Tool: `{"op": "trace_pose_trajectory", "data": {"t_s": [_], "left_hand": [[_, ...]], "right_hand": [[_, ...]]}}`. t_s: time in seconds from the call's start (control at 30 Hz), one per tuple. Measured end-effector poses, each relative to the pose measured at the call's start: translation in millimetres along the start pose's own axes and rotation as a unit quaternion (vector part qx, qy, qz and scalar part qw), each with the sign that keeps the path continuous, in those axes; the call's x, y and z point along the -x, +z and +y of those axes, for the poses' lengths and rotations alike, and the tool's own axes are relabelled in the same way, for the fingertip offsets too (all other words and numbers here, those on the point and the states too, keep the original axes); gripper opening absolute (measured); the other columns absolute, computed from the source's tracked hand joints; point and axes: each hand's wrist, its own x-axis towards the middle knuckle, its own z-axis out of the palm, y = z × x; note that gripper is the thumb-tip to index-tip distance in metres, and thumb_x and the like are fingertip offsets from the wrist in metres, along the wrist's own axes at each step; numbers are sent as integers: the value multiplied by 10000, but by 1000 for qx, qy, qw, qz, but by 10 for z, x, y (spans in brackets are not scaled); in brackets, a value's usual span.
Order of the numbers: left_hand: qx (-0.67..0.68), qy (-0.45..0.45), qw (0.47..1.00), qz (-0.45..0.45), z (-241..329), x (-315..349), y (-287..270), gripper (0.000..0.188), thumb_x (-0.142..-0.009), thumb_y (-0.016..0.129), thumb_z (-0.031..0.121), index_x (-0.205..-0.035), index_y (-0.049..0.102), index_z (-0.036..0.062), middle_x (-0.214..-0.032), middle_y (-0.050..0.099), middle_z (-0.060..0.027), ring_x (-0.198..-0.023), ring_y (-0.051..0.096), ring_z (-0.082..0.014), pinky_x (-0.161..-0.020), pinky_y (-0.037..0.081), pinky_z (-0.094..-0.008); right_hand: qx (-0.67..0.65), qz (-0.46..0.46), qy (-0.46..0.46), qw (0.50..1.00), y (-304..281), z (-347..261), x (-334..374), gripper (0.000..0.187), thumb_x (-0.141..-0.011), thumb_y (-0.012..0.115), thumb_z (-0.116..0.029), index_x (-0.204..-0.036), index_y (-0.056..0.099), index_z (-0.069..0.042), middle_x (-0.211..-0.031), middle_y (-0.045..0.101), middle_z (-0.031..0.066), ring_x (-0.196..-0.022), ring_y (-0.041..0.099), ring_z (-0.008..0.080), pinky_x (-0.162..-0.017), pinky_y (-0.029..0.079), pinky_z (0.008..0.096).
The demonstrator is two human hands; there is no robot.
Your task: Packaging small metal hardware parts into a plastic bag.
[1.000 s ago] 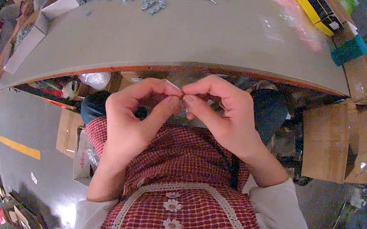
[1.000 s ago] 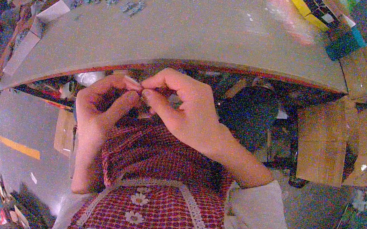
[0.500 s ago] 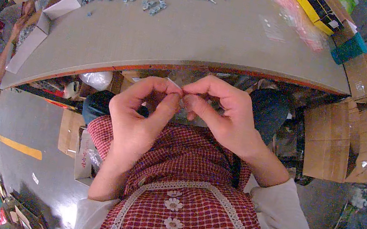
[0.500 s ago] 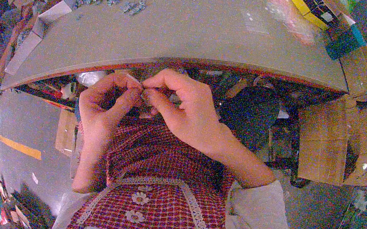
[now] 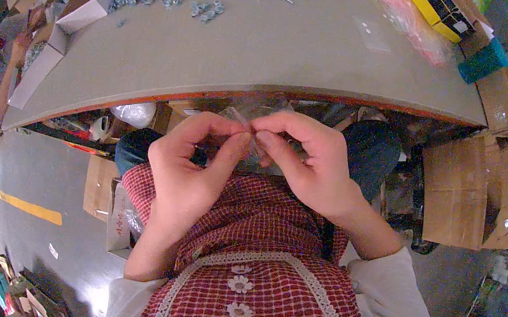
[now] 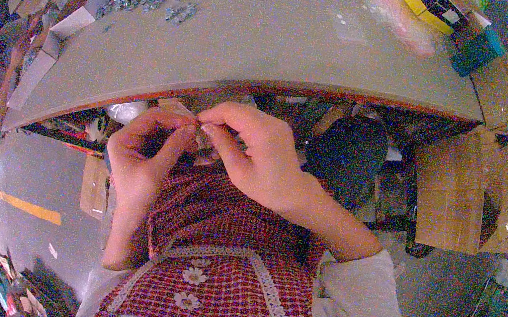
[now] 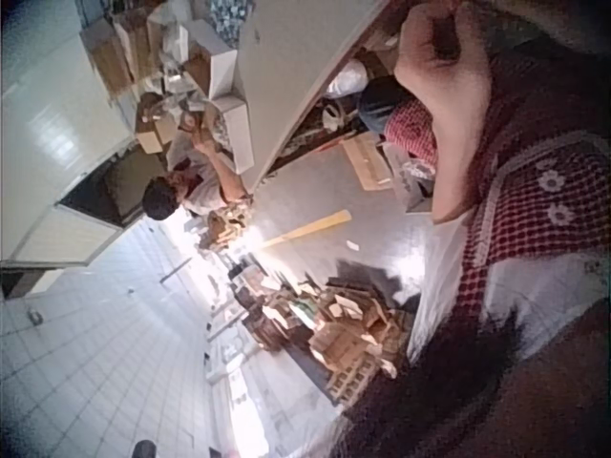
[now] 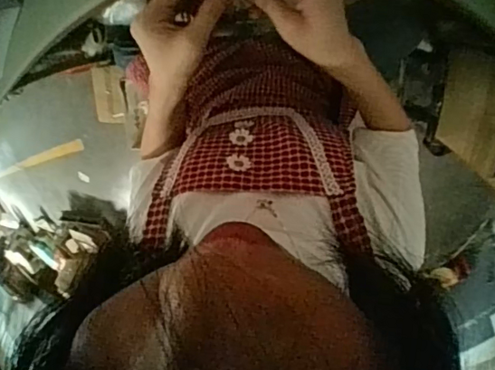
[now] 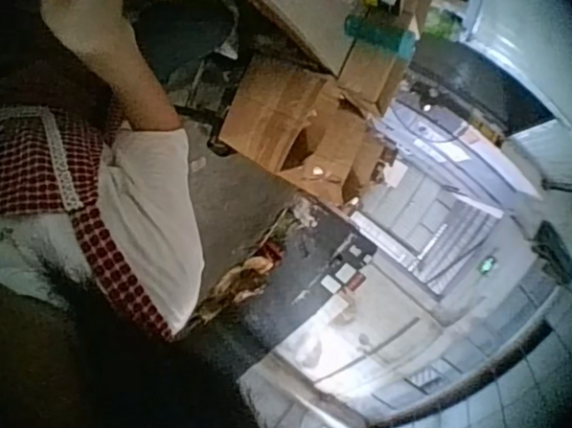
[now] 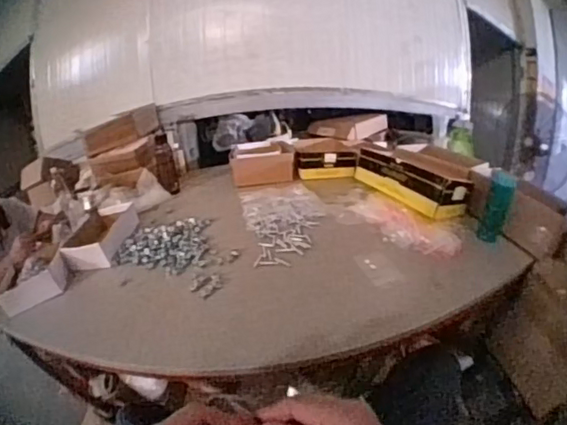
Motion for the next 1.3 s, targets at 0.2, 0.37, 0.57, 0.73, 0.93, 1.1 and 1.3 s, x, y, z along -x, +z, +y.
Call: {"op": "trace_pose_trajectory", "data": {"t_s": [0.2,0.37,0.57,0.73,0.93,1.1,1.3], "left_hand": [[-11,-12,1000,-1,-2,8,35,71,-855,697,1,-915,669,-25,-833,680,-44,-743,623,-76,-674,502,-221],[-53,41,998,13,-74,-3,62,113,-836,700,10,-939,671,-25,-833,678,-54,-741,618,-79,-680,506,-231],[-34,29,999,17,-101,7,72,116,-838,694,16,-944,668,-22,-834,669,-54,-747,611,-82,-694,504,-233],[-28,20,999,16,-88,38,57,113,-848,681,7,-957,669,-23,-826,661,-47,-745,596,-76,-681,492,-230],[-1,-1,1000,14,-31,73,52,104,-860,662,-9,-961,670,-34,-824,657,-45,-729,584,-76,-666,482,-224],[23,-47,999,-13,64,72,-1,89,-862,651,-24,-946,672,-46,-806,661,-48,-711,590,-83,-657,486,-229],[71,-85,994,-20,92,52,-55,69,-850,658,-35,-912,684,-50,-793,674,-51,-703,606,-91,-644,493,-235]], "right_hand": [[10,1,-11,1000,-5,17,15,123,-904,593,-88,-1001,659,-48,-892,674,150,-797,675,324,-688,536,384],[14,10,-12,1000,-1,32,36,119,-904,589,-80,-1003,650,-55,-851,662,143,-751,665,324,-650,522,392],[55,6,-51,997,6,33,43,134,-906,585,-68,-1029,639,-64,-853,663,144,-748,665,329,-641,522,397],[57,28,-119,991,18,8,40,155,-907,591,-75,-1053,643,-65,-900,678,144,-775,678,337,-657,540,399],[58,19,-94,994,10,-11,64,152,-918,586,-85,-1051,655,-61,-873,675,143,-746,669,329,-639,529,398],[49,5,-71,996,0,-31,80,143,-927,585,-100,-1043,657,-58,-845,671,135,-724,663,314,-620,517,392],[35,-20,-57,998,-12,-27,95,142,-935,578,-115,-1041,654,-58,-809,669,122,-713,670,303,-610,519,378]]}}
